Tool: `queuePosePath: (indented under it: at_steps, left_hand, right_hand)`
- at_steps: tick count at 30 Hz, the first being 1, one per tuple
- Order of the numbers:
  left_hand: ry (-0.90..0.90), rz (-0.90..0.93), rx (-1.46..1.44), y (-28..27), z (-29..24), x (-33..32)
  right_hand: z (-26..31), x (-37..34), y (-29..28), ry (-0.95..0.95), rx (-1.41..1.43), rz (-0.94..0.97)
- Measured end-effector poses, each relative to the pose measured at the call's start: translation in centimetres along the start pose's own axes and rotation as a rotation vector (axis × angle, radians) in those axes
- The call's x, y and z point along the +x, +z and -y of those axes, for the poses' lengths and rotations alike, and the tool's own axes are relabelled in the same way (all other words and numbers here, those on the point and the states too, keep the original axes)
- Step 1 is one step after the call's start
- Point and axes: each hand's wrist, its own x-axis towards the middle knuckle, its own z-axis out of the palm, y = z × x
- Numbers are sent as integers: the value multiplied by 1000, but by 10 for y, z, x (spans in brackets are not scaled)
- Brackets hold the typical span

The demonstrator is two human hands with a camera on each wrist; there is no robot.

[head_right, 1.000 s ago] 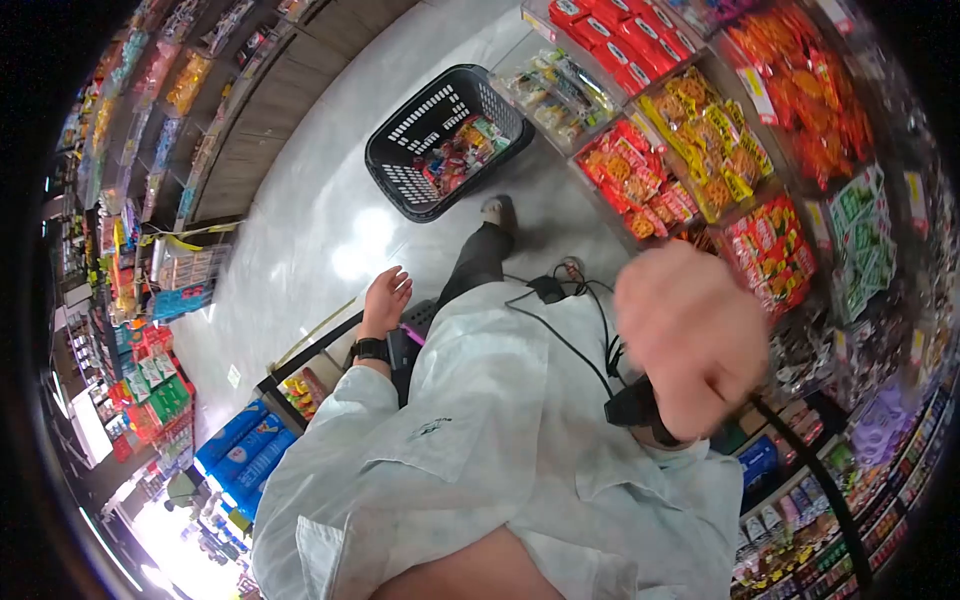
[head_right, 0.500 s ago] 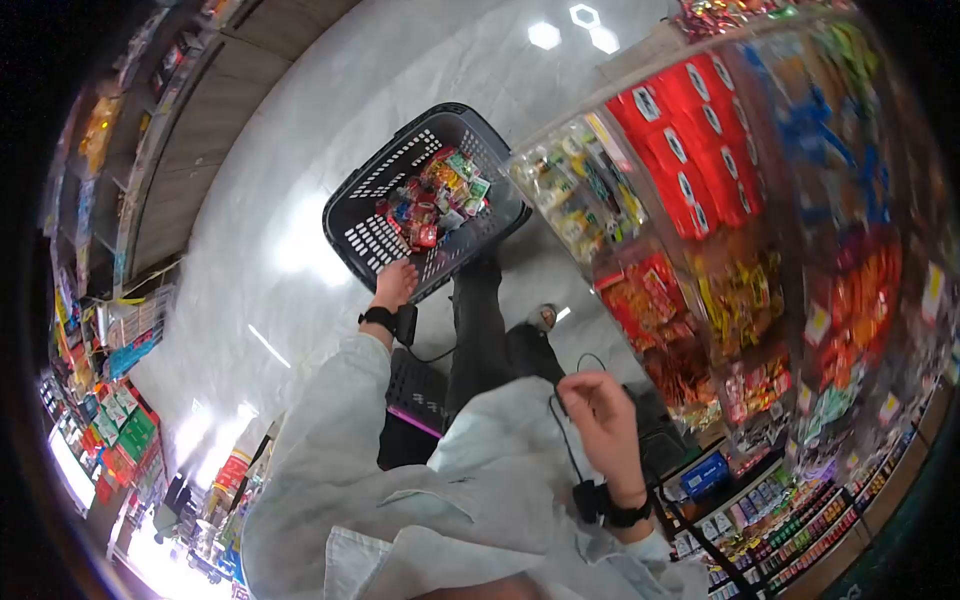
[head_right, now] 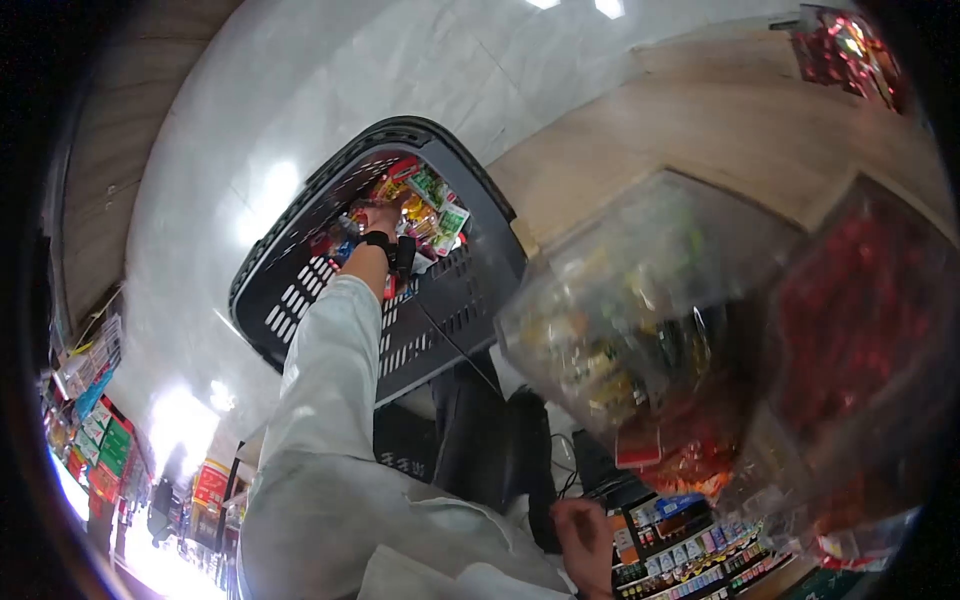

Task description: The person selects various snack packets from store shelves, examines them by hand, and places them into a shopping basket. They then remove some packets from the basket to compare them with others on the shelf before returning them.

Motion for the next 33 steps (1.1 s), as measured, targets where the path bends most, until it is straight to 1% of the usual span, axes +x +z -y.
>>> queuePosePath:
  at_steps: [1, 3, 4, 5, 6, 7, 8, 10, 11, 12, 14, 15, 18, 19, 20, 22, 23, 25, 26, 27, 28, 29, 30, 31, 32, 33]
  left_hand:
    - [-102, 15, 89, 2, -18, -13]
    - [-268, 3, 82, 21, -28, -17]
    - [-272, -19, 84, 35, -22, -9]
    - [-273, -42, 85, 46, -19, 0]
    - [-269, -65, 86, 58, -18, 7]
    - [-250, -135, 157, 71, -16, 11]
    - [-260, -150, 132, 82, -17, 16]
    - [-285, -173, 90, 87, -28, 5]
    - [-299, -216, 153, 93, -26, 7]
    - [-276, -209, 126, 90, -25, 4]
    - [-220, -205, 68, 68, -41, -12]
    - [-223, -301, 109, 61, -57, -31]
    - [-141, -203, -5, 61, -44, -21]
    - [-160, -218, 23, 60, -45, -20]
    - [-152, -167, 9, 56, -43, -15]
    - [-147, -73, -6, 46, -23, 0]
    - [-103, -124, 6, 50, -4, 15]
    - [36, 34, -292, 16, 5, -18]
    - [111, 117, -442, -2, 5, -34]
    - [-21, 174, -222, -4, 25, -14]
    - [-133, 264, -441, -16, 29, -26]
    - [-147, 246, -679, -31, 28, -56]
    - [-54, 408, -791, -61, 27, -90]
    - [-96, 481, -805, -87, 26, -119]
    - [-61, 517, -940, -104, 30, -147]
    - [-67, 584, -1002, -127, 34, -175]
  right_hand:
    - [-4, 10, 1, 50, -53, -19]
    - [-14, 29, 3, 39, -87, -35]
    - [-8, 39, 9, 36, -107, -41]
    - [5, 39, 13, 130, -97, -17]
    - [2, 47, 16, 134, -108, -46]
    - [-3, 51, 17, 137, -118, -75]
    - [-9, 56, 17, 138, -127, -105]
    - [-28, 58, 9, 167, -62, -57]
    - [-34, 56, 3, 185, -32, -31]
    - [-27, 58, 8, 152, -72, -44]
    - [-8, 60, 25, 76, -142, -61]
    - [-6, 60, 23, 114, -125, -43]
    - [-2, 52, 30, 38, -215, -85]
    - [-4, 48, 27, 77, -156, -71]
    - [-4, 47, 24, 58, -208, -59]
    - [-3, 38, 16, 33, -314, -21]
    - [-4, 33, 12, 42, -305, -10]
    - [-1, 21, 9, 50, -283, 15]
    - [5, 13, 10, 43, -249, -1]
    - [18, 7, 17, 31, -215, -17]
    - [27, -2, 20, 16, -178, -32]
    - [30, -12, 13, 45, -192, 2]
    - [35, -23, 9, -4, -201, 23]
    - [41, -33, 8, -56, -209, 45]
    - [46, -44, 6, -107, -214, 67]
    - [50, -55, 3, -178, -194, 93]
